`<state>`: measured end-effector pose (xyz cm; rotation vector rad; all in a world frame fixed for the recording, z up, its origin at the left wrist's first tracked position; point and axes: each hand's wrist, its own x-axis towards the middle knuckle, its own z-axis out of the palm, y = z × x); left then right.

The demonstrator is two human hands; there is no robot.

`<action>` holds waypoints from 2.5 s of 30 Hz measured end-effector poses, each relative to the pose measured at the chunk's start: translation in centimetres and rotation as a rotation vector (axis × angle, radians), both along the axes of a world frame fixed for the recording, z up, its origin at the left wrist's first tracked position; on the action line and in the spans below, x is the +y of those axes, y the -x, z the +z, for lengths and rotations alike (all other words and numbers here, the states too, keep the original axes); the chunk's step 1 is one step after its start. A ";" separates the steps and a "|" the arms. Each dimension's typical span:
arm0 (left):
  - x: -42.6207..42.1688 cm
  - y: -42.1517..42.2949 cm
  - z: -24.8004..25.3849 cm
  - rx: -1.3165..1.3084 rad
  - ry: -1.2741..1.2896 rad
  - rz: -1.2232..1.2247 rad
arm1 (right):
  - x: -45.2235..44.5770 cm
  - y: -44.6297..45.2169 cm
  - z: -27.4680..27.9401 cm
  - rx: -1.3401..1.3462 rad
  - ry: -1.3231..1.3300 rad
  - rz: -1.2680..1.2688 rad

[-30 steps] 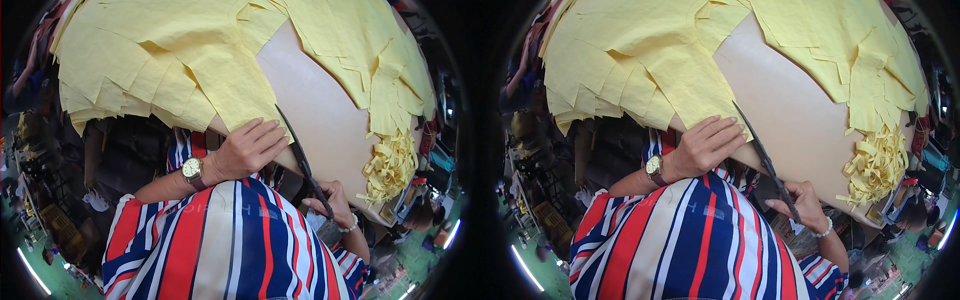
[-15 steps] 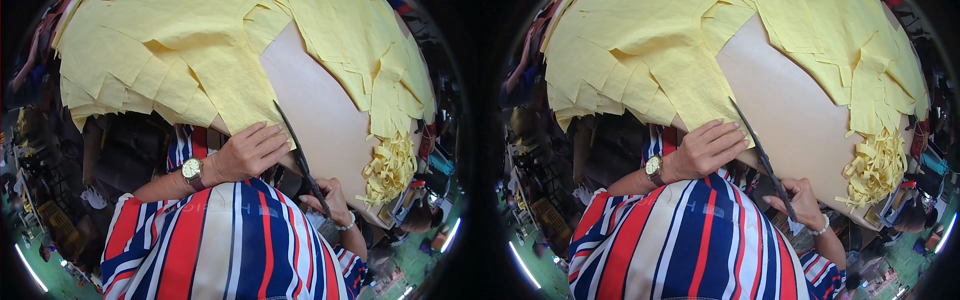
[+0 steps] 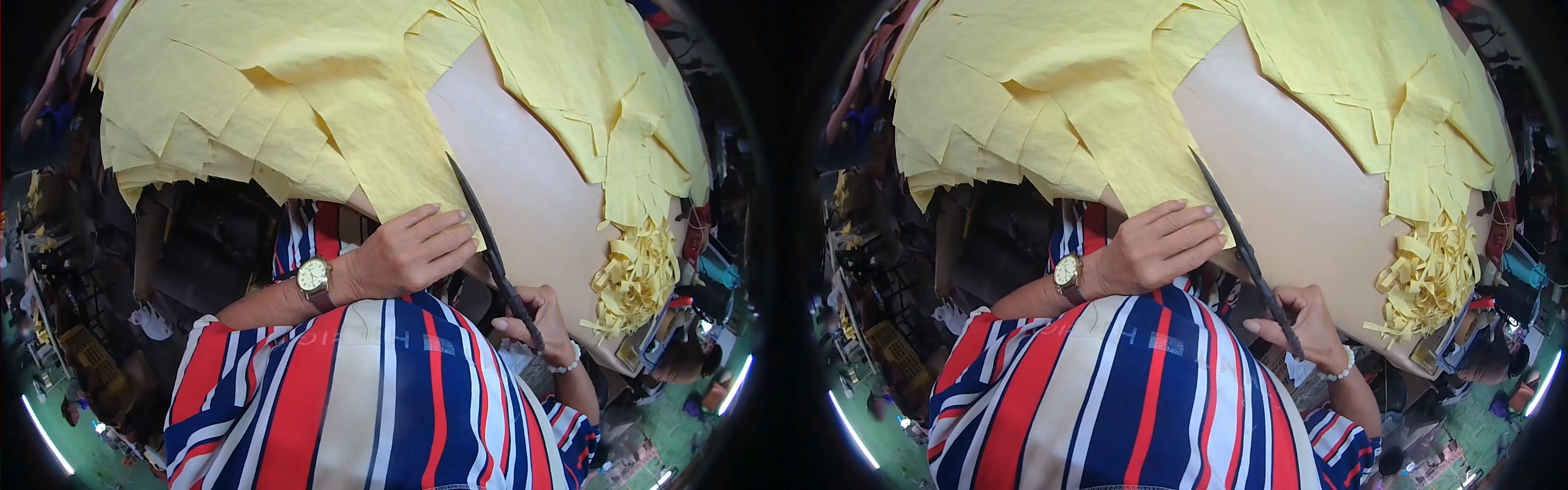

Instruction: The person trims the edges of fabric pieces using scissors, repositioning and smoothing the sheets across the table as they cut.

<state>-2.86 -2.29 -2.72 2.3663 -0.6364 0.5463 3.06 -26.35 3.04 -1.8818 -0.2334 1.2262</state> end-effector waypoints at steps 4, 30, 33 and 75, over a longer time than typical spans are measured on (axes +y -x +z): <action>-0.1 0.0 -0.2 -0.001 0.008 -0.005 | 0.4 -0.1 0.3 0.051 0.003 -0.027; -0.1 0.2 -0.5 -0.035 0.044 -0.066 | 0.5 0.0 -0.3 -0.006 0.078 0.004; -0.2 0.2 -0.5 -0.040 0.047 -0.075 | 1.0 -0.3 -0.2 -0.023 0.034 0.009; -0.3 0.6 -0.8 -0.095 0.012 -0.153 | 3.1 -2.1 0.8 0.029 0.097 -0.009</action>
